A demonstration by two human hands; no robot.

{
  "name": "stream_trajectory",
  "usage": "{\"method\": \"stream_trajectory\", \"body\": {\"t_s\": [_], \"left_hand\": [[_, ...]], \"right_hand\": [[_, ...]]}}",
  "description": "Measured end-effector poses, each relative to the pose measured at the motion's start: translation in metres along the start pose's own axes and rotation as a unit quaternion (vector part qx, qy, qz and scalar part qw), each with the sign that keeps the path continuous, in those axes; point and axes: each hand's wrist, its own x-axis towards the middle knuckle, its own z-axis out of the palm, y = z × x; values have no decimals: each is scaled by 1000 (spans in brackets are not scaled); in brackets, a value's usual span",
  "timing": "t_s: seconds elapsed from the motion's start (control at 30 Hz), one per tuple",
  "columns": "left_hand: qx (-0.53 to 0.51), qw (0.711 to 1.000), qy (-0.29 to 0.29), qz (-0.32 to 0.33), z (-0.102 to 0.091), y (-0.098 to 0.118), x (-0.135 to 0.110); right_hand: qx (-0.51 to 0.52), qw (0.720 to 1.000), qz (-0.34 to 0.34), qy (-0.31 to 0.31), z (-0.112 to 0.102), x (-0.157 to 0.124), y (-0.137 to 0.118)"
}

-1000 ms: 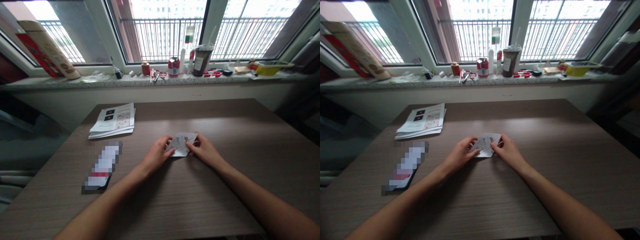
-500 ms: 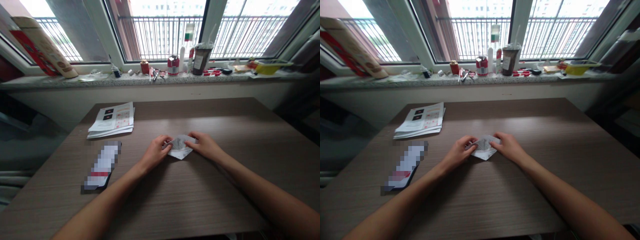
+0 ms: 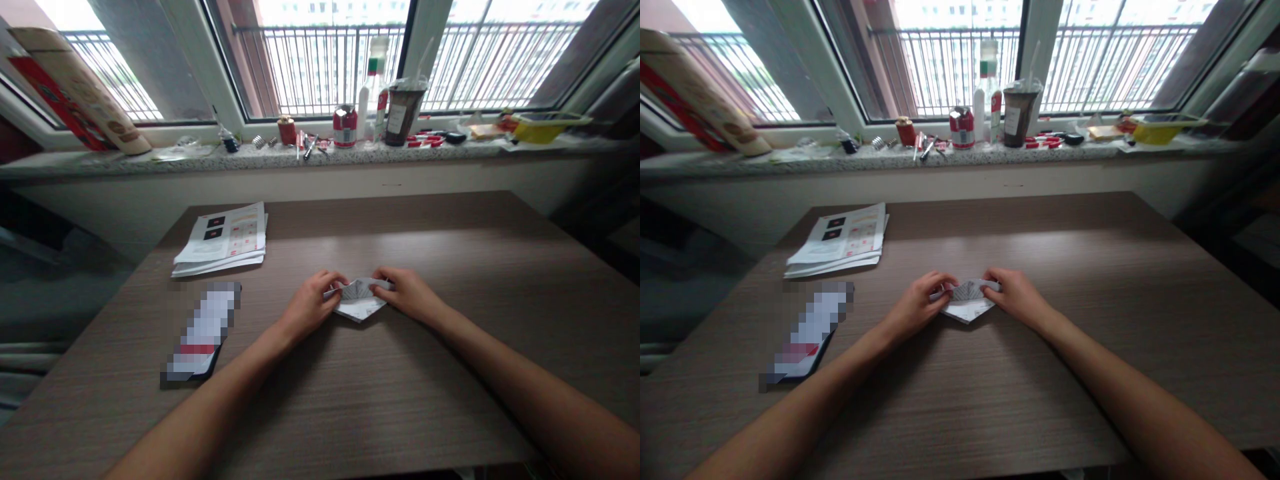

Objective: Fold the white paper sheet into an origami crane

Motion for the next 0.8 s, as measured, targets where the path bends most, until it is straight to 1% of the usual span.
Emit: {"method": "stream_trajectory", "body": {"t_s": [0.13, 0.23, 0.33, 0.5, 0.67, 0.8], "left_hand": [[40, 999, 0, 3, 2, 1, -1], [42, 999, -8, 3, 5, 1, -1], [51, 999, -11, 3, 7, 1, -2], [74, 997, -7, 7, 10, 0, -2], [82, 997, -11, 5, 10, 1, -3], [84, 996, -15, 6, 8, 3, -2]], "right_hand": [[-44, 999, -8, 6, 4, -1, -5], [-110, 994, 12, 6, 5, 2, -11], [-166, 985, 34, -12, 2, 8, -18], [-237, 969, 51, -46, -1, 19, -26], [-257, 963, 61, -60, 2, 24, -29], [-241, 968, 50, -55, 5, 24, -24]]}}
